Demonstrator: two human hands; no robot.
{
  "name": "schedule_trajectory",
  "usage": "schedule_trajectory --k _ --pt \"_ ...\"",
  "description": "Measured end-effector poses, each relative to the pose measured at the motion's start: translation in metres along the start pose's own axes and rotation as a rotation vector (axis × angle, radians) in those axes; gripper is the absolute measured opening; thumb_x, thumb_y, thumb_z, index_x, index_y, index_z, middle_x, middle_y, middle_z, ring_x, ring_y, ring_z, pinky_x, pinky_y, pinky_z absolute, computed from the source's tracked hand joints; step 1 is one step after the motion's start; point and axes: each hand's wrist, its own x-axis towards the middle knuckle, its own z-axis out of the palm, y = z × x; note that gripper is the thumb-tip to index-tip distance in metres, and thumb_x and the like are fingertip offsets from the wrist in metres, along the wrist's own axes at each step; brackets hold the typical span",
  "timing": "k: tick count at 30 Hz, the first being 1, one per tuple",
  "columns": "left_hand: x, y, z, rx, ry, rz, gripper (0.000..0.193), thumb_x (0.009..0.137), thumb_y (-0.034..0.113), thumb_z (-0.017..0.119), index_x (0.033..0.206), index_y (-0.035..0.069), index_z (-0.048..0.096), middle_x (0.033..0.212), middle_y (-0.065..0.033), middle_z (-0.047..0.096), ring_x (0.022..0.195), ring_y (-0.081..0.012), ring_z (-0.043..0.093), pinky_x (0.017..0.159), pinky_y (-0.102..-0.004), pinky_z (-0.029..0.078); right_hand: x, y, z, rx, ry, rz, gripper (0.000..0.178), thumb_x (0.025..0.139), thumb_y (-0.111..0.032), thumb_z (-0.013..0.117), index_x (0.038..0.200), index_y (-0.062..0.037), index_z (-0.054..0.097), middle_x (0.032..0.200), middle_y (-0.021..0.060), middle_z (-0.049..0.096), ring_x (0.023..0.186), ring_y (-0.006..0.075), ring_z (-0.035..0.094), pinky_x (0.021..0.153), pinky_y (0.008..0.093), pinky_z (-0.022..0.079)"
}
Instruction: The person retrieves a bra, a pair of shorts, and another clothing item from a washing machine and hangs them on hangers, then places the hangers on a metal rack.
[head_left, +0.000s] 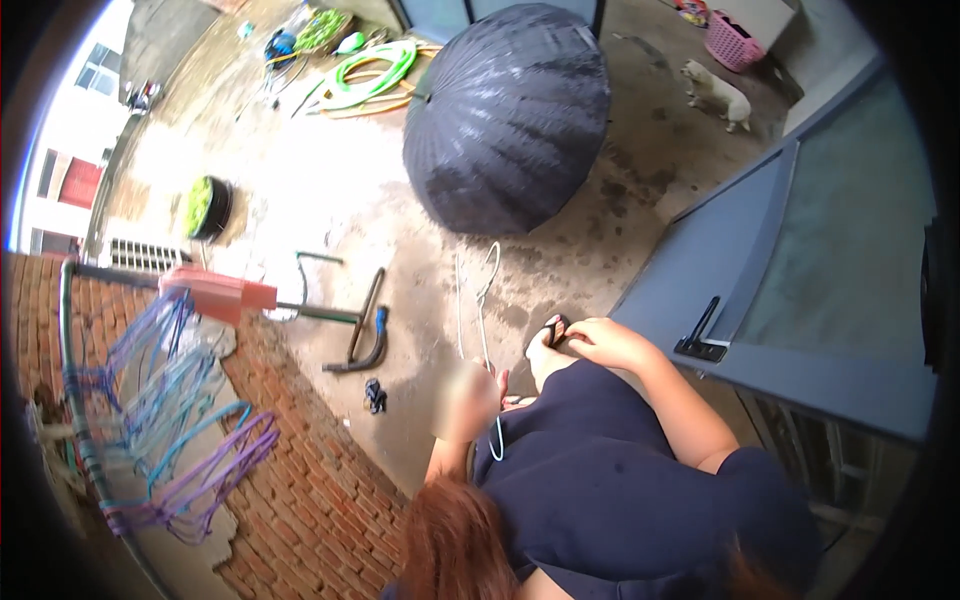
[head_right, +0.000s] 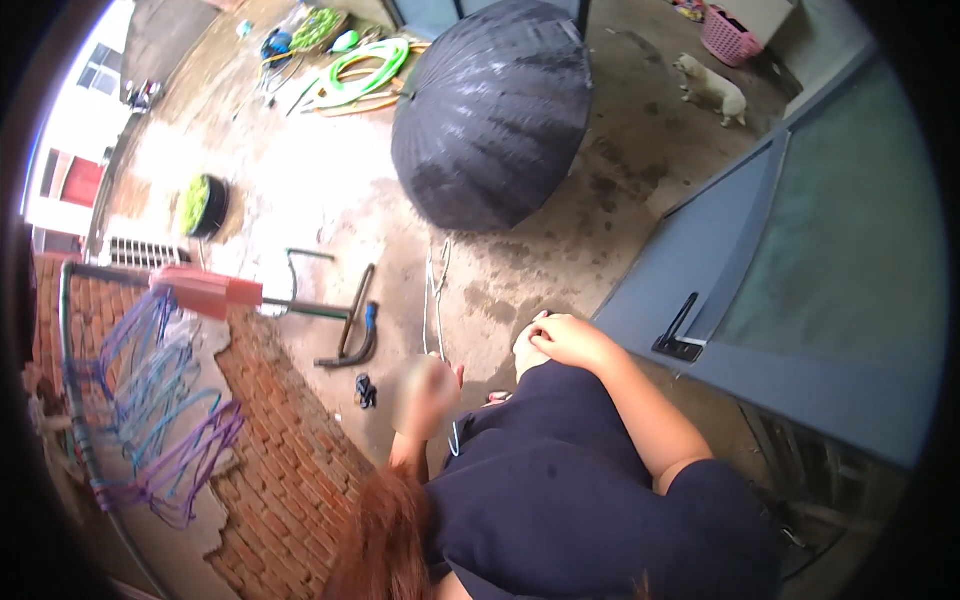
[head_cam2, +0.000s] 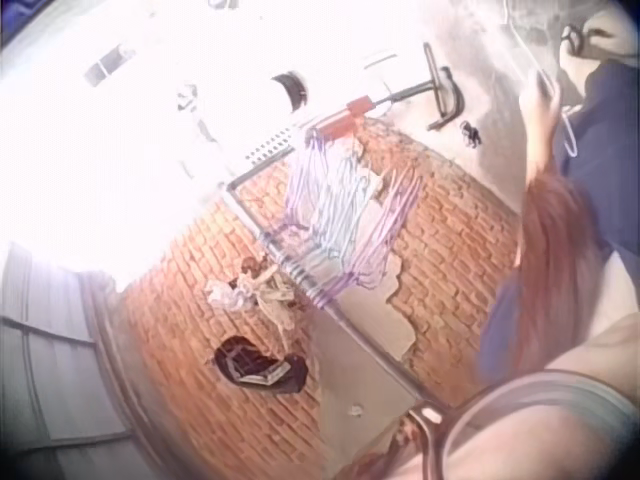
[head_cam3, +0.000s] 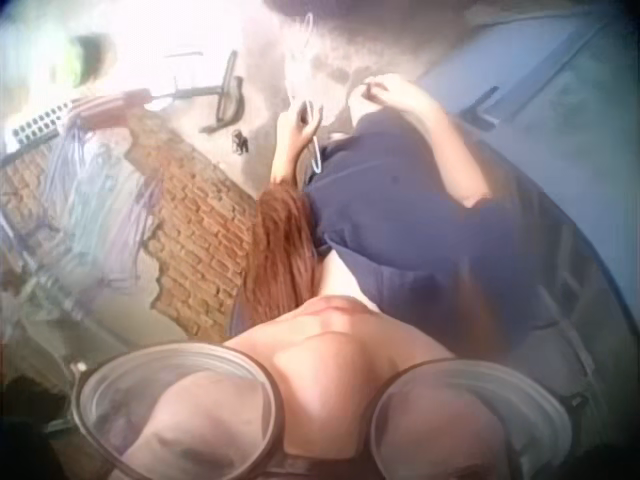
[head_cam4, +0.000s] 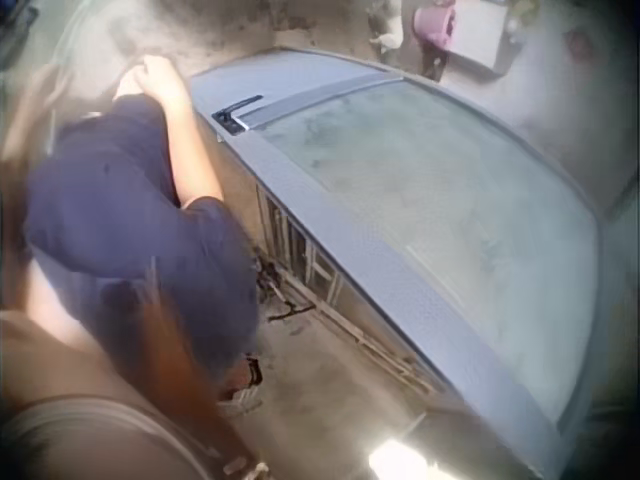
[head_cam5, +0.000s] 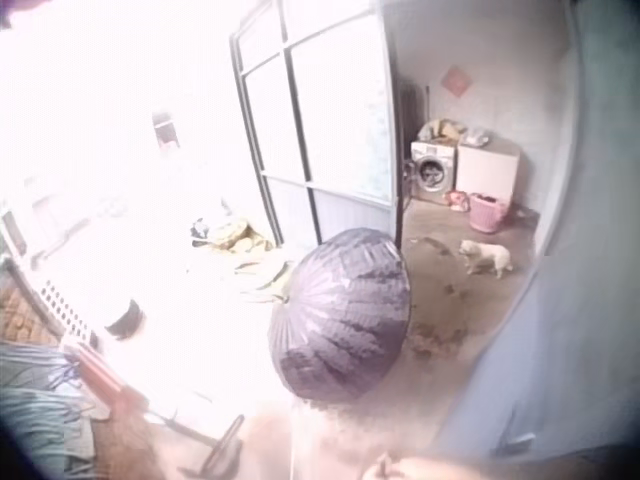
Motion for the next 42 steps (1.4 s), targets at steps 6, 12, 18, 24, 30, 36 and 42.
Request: schedule_trajectory --k 6,12,18,24,30,36,42 --pt "0.144 0.059 0.040 -0.157 -0.324 -0.042 0.036 0.077 0.029 0.070 0.071 0.003 0.045 0.053 -0.0119 0.044 0.047 -0.0255 0.041 0.046 -0.0336 0.036 -0.034 0.070 -0.067 0.298 0.579 0.296 0.023 0.085 -0.017 0.055 0.101 -0.0006 0.060 0.087 0.0134 0.064 0.077 0.0193 0.062 0.070 0.0292 0.048" --pt "0.236 0.117 0.095 -0.323 -0.556 0.229 0.036 0.080 0.034 0.065 0.074 0.004 0.046 0.055 -0.0130 0.047 0.050 -0.0288 0.048 0.049 -0.0366 0.037 -0.069 0.088 -0.081 0.737 0.557 0.261 0.026 0.089 -0.014 0.052 0.109 0.0014 0.056 0.090 0.0083 0.063 0.078 0.0128 0.059 0.072 0.0260 0.048" --pt "0.301 0.160 0.179 -0.459 -0.747 0.301 0.026 0.095 0.023 0.040 0.077 0.004 0.042 0.057 -0.0142 0.050 0.055 -0.0352 0.051 0.051 -0.0409 0.038 -0.111 0.115 -0.098 0.994 0.746 0.280 0.031 0.092 -0.016 0.050 0.117 0.0018 0.051 0.097 0.0108 0.061 0.082 0.0137 0.059 0.075 0.0255 0.048" --pt "0.391 0.221 0.247 -0.674 -0.803 0.309 0.026 0.096 0.021 0.039 0.077 0.003 0.041 0.057 -0.0061 0.049 0.051 -0.0176 0.048 0.049 -0.0308 0.038 -0.050 0.114 -0.206 1.147 0.685 -0.017 0.059 0.092 -0.020 0.050 0.140 -0.0046 0.019 0.125 0.0137 0.044 0.103 0.0188 0.054 0.089 0.0302 0.043" --pt "0.500 0.267 0.293 -0.770 -0.765 0.318 0.016 0.091 0.016 0.050 0.083 0.002 0.048 0.066 -0.0058 0.051 0.058 -0.0140 0.048 0.054 -0.0270 0.041 0.030 0.166 -0.354 1.068 0.632 -0.145 0.067 0.088 -0.011 0.055 0.141 -0.0045 0.014 0.124 0.0105 0.042 0.110 0.0169 0.048 0.092 0.0303 0.041" --pt "0.629 0.303 0.325 -0.690 -0.650 0.358 0.018 0.083 0.015 0.061 0.078 0.000 0.054 0.065 -0.0077 0.047 0.057 -0.0151 0.046 0.052 -0.0274 0.037 0.086 0.201 -0.483 1.033 0.650 0.051 0.027 0.088 -0.011 0.053 0.113 -0.0033 0.045 0.078 0.0001 0.053 0.058 0.0068 0.050 0.052 0.0212 0.042" --pt "0.743 0.345 0.382 -0.568 -0.628 0.304 0.014 0.083 0.012 0.061 0.080 -0.001 0.055 0.068 -0.0082 0.048 0.062 -0.0185 0.045 0.057 -0.0285 0.038 0.132 0.290 -0.600 1.318 0.605 0.086 0.012 0.092 -0.020 0.047 0.094 -0.0089 0.050 0.062 -0.0031 0.045 0.044 0.0037 0.036 0.039 0.0199 0.027"
